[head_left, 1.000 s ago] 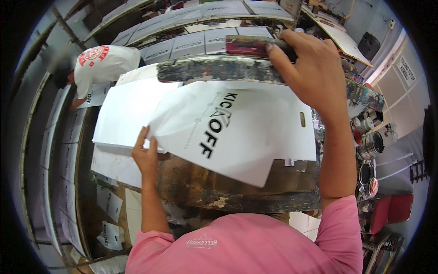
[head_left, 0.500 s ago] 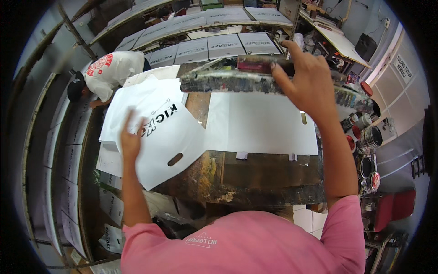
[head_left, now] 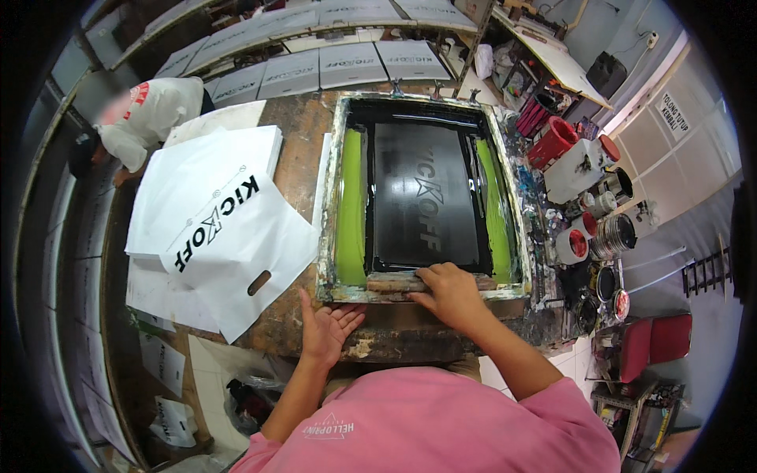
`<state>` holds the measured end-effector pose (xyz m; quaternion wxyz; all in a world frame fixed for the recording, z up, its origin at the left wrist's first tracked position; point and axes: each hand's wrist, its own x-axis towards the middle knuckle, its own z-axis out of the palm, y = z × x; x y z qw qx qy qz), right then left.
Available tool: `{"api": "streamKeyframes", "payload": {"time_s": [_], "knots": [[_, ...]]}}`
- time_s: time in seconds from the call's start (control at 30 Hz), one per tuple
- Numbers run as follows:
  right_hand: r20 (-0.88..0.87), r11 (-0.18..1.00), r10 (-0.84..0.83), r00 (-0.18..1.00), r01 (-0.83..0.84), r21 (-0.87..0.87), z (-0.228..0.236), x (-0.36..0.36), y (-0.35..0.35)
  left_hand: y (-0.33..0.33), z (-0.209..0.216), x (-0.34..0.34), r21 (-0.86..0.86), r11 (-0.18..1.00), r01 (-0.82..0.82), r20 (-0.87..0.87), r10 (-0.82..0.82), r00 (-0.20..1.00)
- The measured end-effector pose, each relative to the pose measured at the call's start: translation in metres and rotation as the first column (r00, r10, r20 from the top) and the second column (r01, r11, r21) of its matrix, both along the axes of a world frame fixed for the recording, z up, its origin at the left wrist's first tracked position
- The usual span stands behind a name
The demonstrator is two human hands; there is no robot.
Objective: The person performs screen printing on white bags using a squeegee and a screen frame, then moves the finished bags to a side pile.
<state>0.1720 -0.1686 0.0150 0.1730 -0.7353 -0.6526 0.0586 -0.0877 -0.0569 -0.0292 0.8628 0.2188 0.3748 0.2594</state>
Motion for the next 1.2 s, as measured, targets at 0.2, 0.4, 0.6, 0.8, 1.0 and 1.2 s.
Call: {"api": "streamKeyframes", "payload": {"time_s": [0.2,0.4,0.6,0.8,1.0,1.2], "knots": [[0.08,0.999,0.028,0.996,-0.029,0.018,-0.021,0.028,0.049,-0.005,-0.005,-0.002,-0.016,1.0,-0.024,-0.147,0.021,0.989],[0.198,0.983,-0.007,0.98,-0.03,0.182,-0.048,0.11,0.168,-0.004,-0.011,-0.005,-0.029,0.999,-0.046,-0.153,0.041,0.987],[0.246,0.966,-0.093,0.965,0.028,0.257,-0.049,0.197,0.269,0.001,-0.011,0.0,0.03,1.0,-0.006,-0.169,0.011,0.986],[0.086,0.996,0.077,0.993,-0.073,-0.046,-0.004,0.181,0.232,0.003,-0.017,-0.008,0.073,0.996,0.045,-0.05,-0.041,0.998],[0.031,0.979,0.095,0.995,-0.088,-0.186,0.026,0.057,0.049,-0.002,-0.018,-0.008,0.04,0.999,-0.011,-0.033,0.012,0.999],[0.106,0.999,-0.037,0.994,0.037,0.0,0.021,0.0,-0.008,-0.004,-0.016,-0.009,0.136,0.988,0.072,0.042,-0.078,0.996]]}}
